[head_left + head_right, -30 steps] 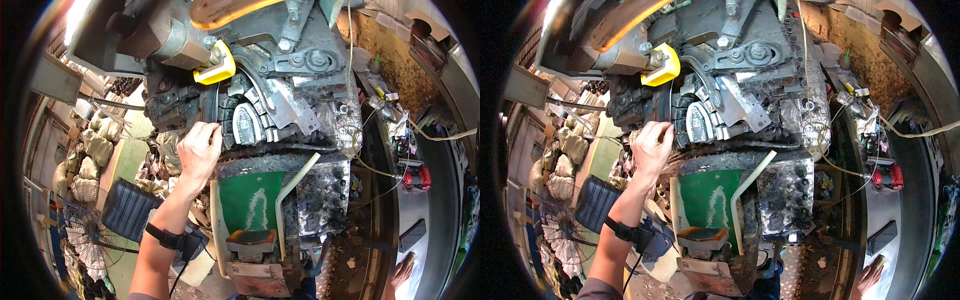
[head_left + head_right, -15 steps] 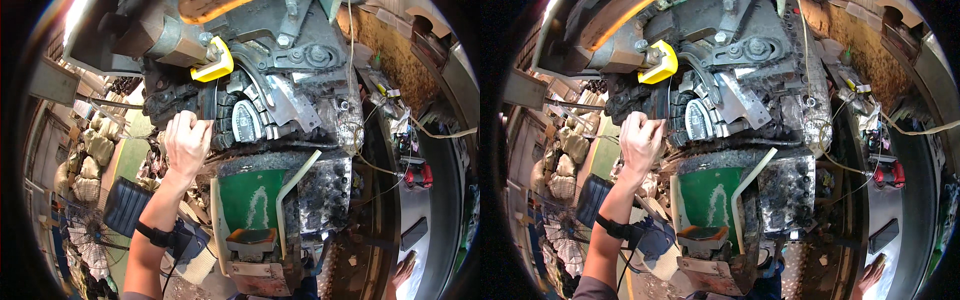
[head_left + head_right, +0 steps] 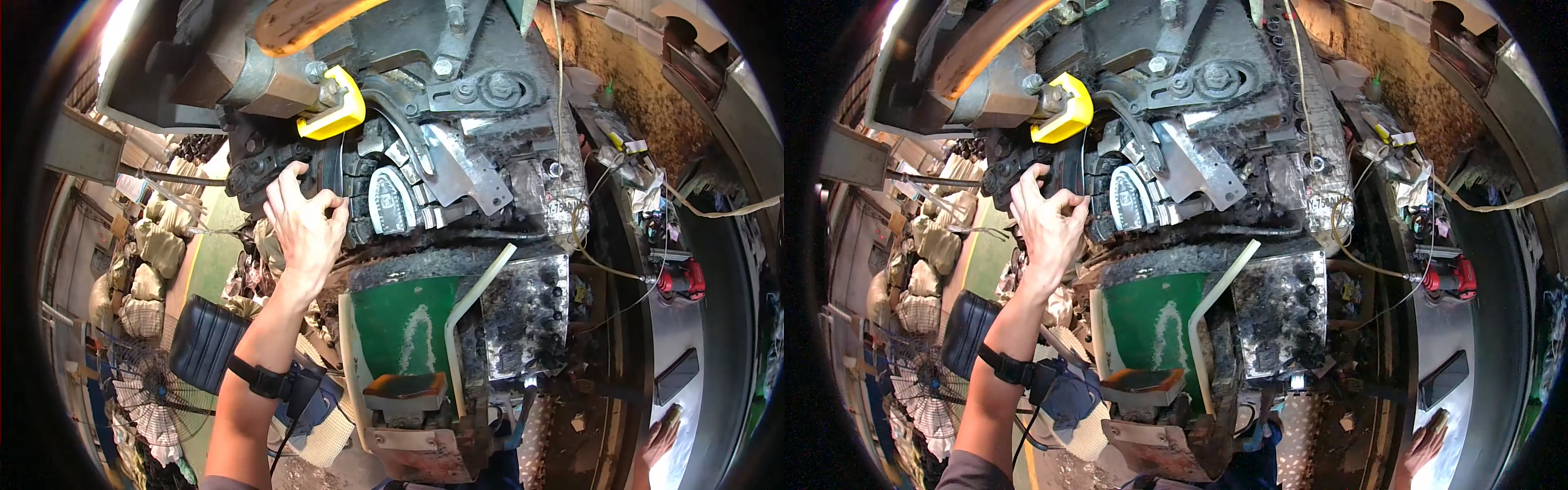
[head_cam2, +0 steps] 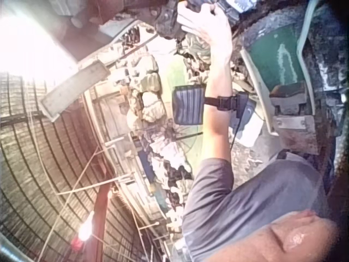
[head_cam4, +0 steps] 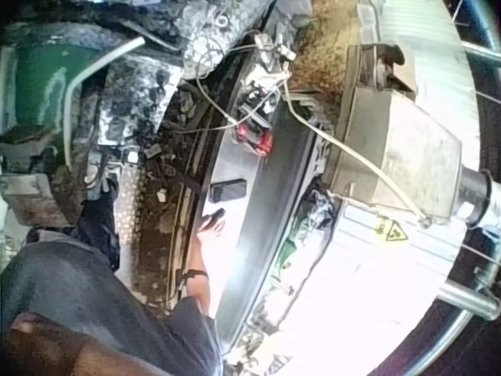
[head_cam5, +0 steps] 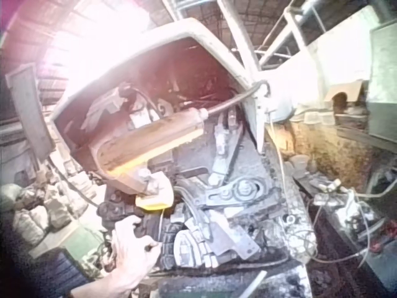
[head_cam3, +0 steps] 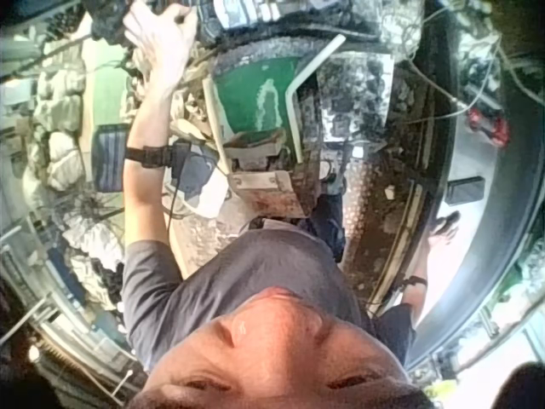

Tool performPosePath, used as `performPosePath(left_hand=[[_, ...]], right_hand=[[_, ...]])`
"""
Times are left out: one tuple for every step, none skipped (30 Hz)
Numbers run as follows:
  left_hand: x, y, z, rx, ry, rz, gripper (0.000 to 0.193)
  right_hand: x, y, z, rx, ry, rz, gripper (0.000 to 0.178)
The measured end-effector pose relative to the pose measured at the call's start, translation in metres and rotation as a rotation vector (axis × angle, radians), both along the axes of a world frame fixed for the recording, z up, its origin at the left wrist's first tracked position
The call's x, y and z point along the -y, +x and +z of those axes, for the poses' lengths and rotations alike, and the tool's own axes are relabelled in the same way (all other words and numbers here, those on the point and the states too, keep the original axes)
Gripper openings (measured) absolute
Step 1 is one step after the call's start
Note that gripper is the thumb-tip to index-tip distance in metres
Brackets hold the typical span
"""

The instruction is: The recorder operates a toe-lasting machine to shape shoes on lasts and places the components on a conveyor belt.

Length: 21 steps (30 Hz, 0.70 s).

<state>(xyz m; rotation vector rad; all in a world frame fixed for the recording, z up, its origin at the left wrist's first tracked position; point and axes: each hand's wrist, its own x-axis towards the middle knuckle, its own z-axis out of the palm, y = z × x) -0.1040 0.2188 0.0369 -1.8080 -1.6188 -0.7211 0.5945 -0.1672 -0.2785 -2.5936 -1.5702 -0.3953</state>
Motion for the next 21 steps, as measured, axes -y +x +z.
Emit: performPosePath(left_hand=[[-0.0005,-0.0012,-0.0006,-0.014,0.008,-0.014,0.015],[-0.001,-0.0024,-0.0009,-0.013,0.004,-0.016,0.015],[-0.0016,-0.0037,-0.001,-0.004,0.014,-0.033,0.015],[-0.0023,-0.0048,-0.001,0.009,0.028,-0.055,0.015],[-0.0031,-0.006,-0.0008,0.007,0.024,-0.052,0.015],[-0.0038,-0.007,-0.0005,0.01,0.028,-0.067,0.014],[-0.0044,-0.0079,-0.0001,0.012,0.031,-0.082,0.014],[-0.005,-0.0086,0.0002,0.011,0.029,-0.082,0.014],[-0.0054,-0.009,0.0005,0.031,0.025,-0.094,0.014],[-0.006,-0.0093,0.0007,0.058,0.023,-0.109,0.014],[-0.0062,-0.0093,0.0006,0.05,0.02,-0.107,0.014],[-0.0063,-0.0093,0.0007,0.055,0.016,-0.108,0.014],[-0.0062,-0.0092,0.0006,0.06,0.012,-0.108,0.014],[-0.0061,-0.0091,0.0007,0.06,0.012,-0.108,0.014],[-0.0058,-0.009,0.0009,0.063,0.003,-0.104,0.014],[-0.0056,-0.009,0.0011,0.066,-0.006,-0.099,0.014],[-0.0053,-0.009,0.0015,0.066,-0.006,-0.099,0.014],[-0.0051,-0.009,0.0018,0.059,-0.007,-0.1,0.014],[-0.005,-0.009,0.0023,0.056,-0.002,-0.105,0.014],[-0.0049,-0.009,0.0026,0.051,-0.006,-0.104,0.014],[-0.0047,-0.0089,0.0027,0.052,-0.002,-0.113,0.014]], right_hand=[[0.0,-0.0003,0.0001,0.005,-0.002,-0.003,0.052],[-0.0002,-0.0006,0.0004,0.014,0.002,-0.003,0.052],[-0.0004,-0.0011,0.0008,0.009,-0.005,-0.006,0.052],[-0.0007,-0.0017,0.0014,0.0,-0.028,-0.025,0.053],[-0.001,-0.0023,0.002,-0.008,-0.043,-0.043,0.054],[-0.0011,-0.0028,0.0026,-0.008,-0.05,-0.044,0.054],[-0.0013,-0.0033,0.0031,-0.013,-0.057,-0.046,0.054],[-0.0012,-0.0037,0.0034,-0.019,-0.065,-0.048,0.054],[-0.0011,-0.0039,0.0034,-0.02,-0.066,-0.048,0.054],[-0.0008,-0.0038,0.0032,-0.017,-0.042,-0.03,0.054],[-0.0004,-0.0037,0.0025,-0.006,-0.006,0.001,0.053],[0.0,-0.0034,0.0017,-0.014,-0.018,-0.012,0.053],[0.0006,-0.0029,0.0006,-0.007,-0.025,-0.018,0.053],[0.0011,-0.0024,-0.0005,0.001,-0.03,-0.026,0.054],[0.0016,-0.0019,-0.0014,0.0,-0.032,-0.024,0.054],[0.0019,-0.0016,-0.0022,-0.017,-0.041,-0.052,0.053],[0.0021,-0.0013,-0.0025,-0.017,-0.045,-0.068,0.053],[0.0022,-0.0013,-0.0024,-0.035,-0.048,-0.08,0.053],[0.0019,-0.0017,-0.0018,-0.026,-0.045,-0.074,0.053],[0.0016,-0.0023,-0.0008,-0.018,-0.042,-0.067,0.053],[0.0011,-0.0033,0.0006,-0.018,-0.041,-0.069,0.053]])
